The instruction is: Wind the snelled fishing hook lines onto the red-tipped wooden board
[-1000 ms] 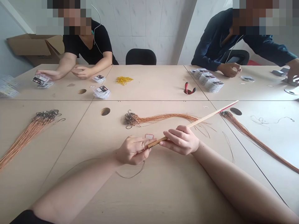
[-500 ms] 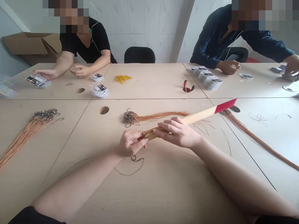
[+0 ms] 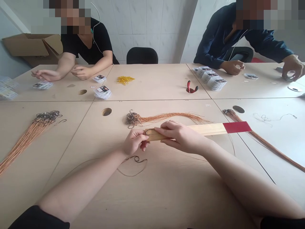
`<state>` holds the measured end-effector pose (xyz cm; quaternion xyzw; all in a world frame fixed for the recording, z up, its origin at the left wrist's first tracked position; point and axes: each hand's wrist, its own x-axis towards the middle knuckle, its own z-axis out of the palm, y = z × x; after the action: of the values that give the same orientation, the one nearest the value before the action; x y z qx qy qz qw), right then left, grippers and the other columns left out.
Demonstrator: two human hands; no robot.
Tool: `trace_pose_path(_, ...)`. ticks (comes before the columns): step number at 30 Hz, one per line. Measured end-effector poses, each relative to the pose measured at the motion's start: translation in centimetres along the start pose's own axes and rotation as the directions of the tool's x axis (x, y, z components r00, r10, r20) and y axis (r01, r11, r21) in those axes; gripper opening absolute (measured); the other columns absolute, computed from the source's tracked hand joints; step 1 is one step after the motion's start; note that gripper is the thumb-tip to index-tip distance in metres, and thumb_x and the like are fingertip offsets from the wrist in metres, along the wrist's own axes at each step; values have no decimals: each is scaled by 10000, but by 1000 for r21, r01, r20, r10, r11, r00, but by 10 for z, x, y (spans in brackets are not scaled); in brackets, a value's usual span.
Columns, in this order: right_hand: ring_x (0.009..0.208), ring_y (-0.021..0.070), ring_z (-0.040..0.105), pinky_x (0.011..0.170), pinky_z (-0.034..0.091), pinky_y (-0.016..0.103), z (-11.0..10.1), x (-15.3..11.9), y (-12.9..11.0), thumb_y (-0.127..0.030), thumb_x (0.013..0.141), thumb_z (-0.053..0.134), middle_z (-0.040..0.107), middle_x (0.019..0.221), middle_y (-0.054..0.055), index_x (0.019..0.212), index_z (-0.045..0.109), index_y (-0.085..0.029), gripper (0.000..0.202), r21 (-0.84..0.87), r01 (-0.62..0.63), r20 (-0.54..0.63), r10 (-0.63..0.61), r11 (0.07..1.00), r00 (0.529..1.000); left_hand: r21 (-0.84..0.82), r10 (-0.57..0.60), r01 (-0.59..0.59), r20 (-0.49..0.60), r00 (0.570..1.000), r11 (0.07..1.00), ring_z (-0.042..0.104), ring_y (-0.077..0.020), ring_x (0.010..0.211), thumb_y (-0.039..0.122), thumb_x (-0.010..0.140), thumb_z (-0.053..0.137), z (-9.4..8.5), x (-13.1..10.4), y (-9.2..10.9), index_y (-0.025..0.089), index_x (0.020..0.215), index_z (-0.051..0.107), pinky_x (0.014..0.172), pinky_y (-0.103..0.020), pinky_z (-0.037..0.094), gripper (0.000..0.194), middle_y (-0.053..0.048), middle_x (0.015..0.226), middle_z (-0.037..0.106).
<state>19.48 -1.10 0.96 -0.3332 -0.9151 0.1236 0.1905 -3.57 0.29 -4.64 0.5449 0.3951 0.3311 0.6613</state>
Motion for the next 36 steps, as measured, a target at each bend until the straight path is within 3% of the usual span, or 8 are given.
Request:
trace_pose_path(6,868,165,536,713,476,275,2,-1,2,-252,878,504,561,1001,65,1301,460,-263,426,60,-11,44,9,998,999,-109,-98,111,122,988,988,514,-100,465,212,669,532,2,5,7,122,717,612,455,-225,428,130,-8,560,561)
trace_pose_path(11,789,135,538,667,457,243,-5,-2,-3,-277,877,511,575,945,36,1278,495,-272,402,168,-107,152,82,980,985,-122,-247,282,241,938,952,434,-84,392,200,657,554,-1,6,14,117,614,565,383,-215,362,93,17,458,446)
trace_pose_path(16,681,117,537,584,420,236,-10,-1,-3,-304,895,479,597,814,4,1147,605,-287,283,233,-141,262,77,962,962,-285,-553,643,337,762,711,338,-46,404,127,621,576,2,5,24,140,694,529,327,-144,233,88,43,499,396)
trace_pose_path(19,625,115,524,572,409,250,-11,-2,2,-329,908,452,610,761,-10,1087,640,-275,265,316,-137,305,37,939,952,-302,-649,738,352,674,603,316,-43,374,125,618,577,6,5,28,144,633,469,306,-134,174,110,38,464,387)
trace_pose_path(23,631,119,516,575,413,256,-15,-4,4,-353,913,441,619,768,-10,1085,642,-266,279,345,-160,346,33,925,938,-264,-704,791,361,611,552,358,-55,330,166,620,567,9,3,30,142,543,432,287,-150,185,157,11,428,428)
trace_pose_path(27,679,112,531,581,416,230,-19,-3,-1,-320,915,442,608,830,-3,1123,612,-272,273,309,-173,304,76,935,950,-240,-597,680,337,728,693,568,-136,423,211,646,580,4,3,29,114,700,582,306,-170,288,110,-36,536,590)
trace_pose_path(31,725,139,524,629,426,253,-4,-1,-1,-307,907,447,577,864,42,1183,559,-228,309,117,-109,114,96,987,989,-246,-402,475,293,867,845,680,-187,703,205,720,576,-5,9,24,111,865,630,557,-206,502,181,-81,752,692)
trace_pose_path(36,833,196,489,744,432,329,32,0,11,-308,919,389,559,927,96,1259,479,-142,389,-203,12,-93,-32,979,995,-124,-228,263,243,943,957,675,-183,810,214,778,559,-12,15,17,105,927,639,729,-258,526,201,-120,912,700)
